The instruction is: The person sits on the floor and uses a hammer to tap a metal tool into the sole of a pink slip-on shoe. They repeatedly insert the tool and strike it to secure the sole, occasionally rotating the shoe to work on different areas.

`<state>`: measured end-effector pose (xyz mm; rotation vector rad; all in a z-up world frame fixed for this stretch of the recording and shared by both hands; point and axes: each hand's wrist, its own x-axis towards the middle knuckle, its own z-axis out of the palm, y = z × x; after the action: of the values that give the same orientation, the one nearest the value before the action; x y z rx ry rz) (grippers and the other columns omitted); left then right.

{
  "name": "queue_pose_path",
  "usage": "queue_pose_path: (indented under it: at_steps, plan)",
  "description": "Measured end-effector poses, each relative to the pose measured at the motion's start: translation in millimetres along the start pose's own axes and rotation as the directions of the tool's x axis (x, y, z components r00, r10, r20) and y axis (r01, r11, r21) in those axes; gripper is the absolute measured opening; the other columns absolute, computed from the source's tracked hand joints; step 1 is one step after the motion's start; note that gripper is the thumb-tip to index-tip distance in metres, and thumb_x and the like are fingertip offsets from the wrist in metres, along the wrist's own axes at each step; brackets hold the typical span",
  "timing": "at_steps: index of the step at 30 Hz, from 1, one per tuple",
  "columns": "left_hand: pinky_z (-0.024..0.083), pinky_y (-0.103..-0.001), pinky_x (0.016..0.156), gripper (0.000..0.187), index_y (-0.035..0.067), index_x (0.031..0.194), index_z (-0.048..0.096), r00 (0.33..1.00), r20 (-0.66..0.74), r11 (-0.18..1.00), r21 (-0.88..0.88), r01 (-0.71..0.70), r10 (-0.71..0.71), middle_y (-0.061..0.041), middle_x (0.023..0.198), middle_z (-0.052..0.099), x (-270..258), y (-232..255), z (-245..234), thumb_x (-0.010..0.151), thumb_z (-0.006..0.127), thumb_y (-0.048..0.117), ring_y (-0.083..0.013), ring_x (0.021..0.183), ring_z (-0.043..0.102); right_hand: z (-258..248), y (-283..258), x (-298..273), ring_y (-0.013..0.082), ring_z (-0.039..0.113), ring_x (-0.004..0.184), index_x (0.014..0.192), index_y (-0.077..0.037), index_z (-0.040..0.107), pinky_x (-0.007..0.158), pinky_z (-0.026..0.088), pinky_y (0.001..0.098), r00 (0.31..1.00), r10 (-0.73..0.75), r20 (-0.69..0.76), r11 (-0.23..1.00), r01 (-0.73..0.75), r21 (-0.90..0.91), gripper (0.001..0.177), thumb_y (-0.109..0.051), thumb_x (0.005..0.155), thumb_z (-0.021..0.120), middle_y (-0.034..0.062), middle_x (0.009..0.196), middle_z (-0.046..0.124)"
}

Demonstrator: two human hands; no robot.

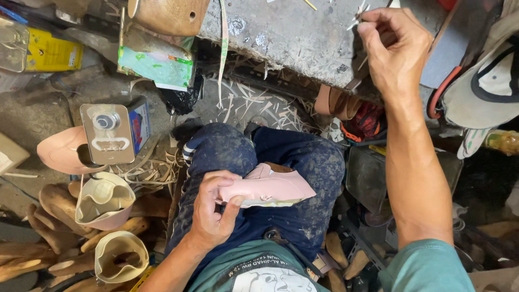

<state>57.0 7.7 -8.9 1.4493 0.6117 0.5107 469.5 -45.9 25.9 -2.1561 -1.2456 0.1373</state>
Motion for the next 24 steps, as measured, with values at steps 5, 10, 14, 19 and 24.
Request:
queue_pose_path:
  at_steps: [5, 10, 14, 19, 24]
  plan:
    - [0.053, -0.029, 0.071, 0.029, 0.007, 0.121, 0.046, 0.999, -0.001, 0.999, -0.012, -0.032, 0.032, -0.021, 0.114, 0.059, 3, 3, 1, 0.102, 0.058, 0.025, -0.0257, 0.100, 0.066, 11, -11, 9, 0.0313, 0.063, 0.094, 0.111, 0.014, 0.078, 0.076, 0.049, 0.0414, 0.950, -0.307, 0.060, 0.948, 0.311, -0.065, 0.009, 0.005, 0.113, 0.078, 0.0216, 0.100, 0.070]
    - [0.048, -0.027, 0.065, 0.030, 0.007, 0.123, 0.045, 1.000, 0.002, 1.000, -0.018, 0.013, -0.013, -0.018, 0.119, 0.058, 8, 14, 6, 0.102, 0.058, 0.023, -0.0232, 0.103, 0.064, 1, 37, -23, 0.0237, 0.051, 0.081, 0.100, 0.000, 0.066, 0.075, 0.042, 0.0428, 0.979, -0.135, 0.150, 0.954, 0.170, -0.246, 0.031, -0.001, 0.127, 0.081, 0.0113, 0.088, 0.059]
    - [0.054, -0.037, 0.088, 0.029, 0.004, 0.124, 0.045, 0.999, 0.002, 0.999, -0.021, -0.045, 0.045, -0.021, 0.118, 0.057, 13, 20, 12, 0.103, 0.059, 0.016, -0.0313, 0.112, 0.063, -12, -131, -57, 0.0156, 0.063, 0.072, 0.117, 0.006, 0.058, 0.064, 0.051, 0.0234, 0.868, 0.252, 0.428, 0.865, -0.401, 0.301, 0.010, -0.001, 0.123, 0.061, 0.0151, 0.092, 0.065]
    - [0.054, -0.041, 0.096, 0.029, 0.003, 0.127, 0.045, 0.997, -0.009, 0.997, -0.032, -0.074, 0.074, -0.023, 0.120, 0.057, 11, 19, 21, 0.104, 0.057, 0.017, -0.0349, 0.112, 0.061, 10, -190, -111, 0.0063, 0.061, 0.060, 0.093, -0.006, 0.068, 0.061, 0.049, 0.0204, 0.674, 0.223, 0.704, 0.854, -0.483, 0.193, 0.009, -0.012, 0.099, 0.067, 0.0011, 0.069, 0.068]
    - [0.056, -0.038, 0.090, 0.029, 0.007, 0.131, 0.042, 0.997, -0.025, 0.994, -0.073, -0.079, 0.077, -0.019, 0.122, 0.056, 8, 19, 21, 0.107, 0.055, 0.017, -0.0319, 0.115, 0.060, 10, -204, -114, 0.0114, 0.058, 0.068, 0.093, -0.006, 0.068, 0.071, 0.047, 0.0261, 0.690, 0.130, 0.712, 0.941, -0.312, 0.131, 0.013, -0.015, 0.101, 0.065, 0.0017, 0.080, 0.068]
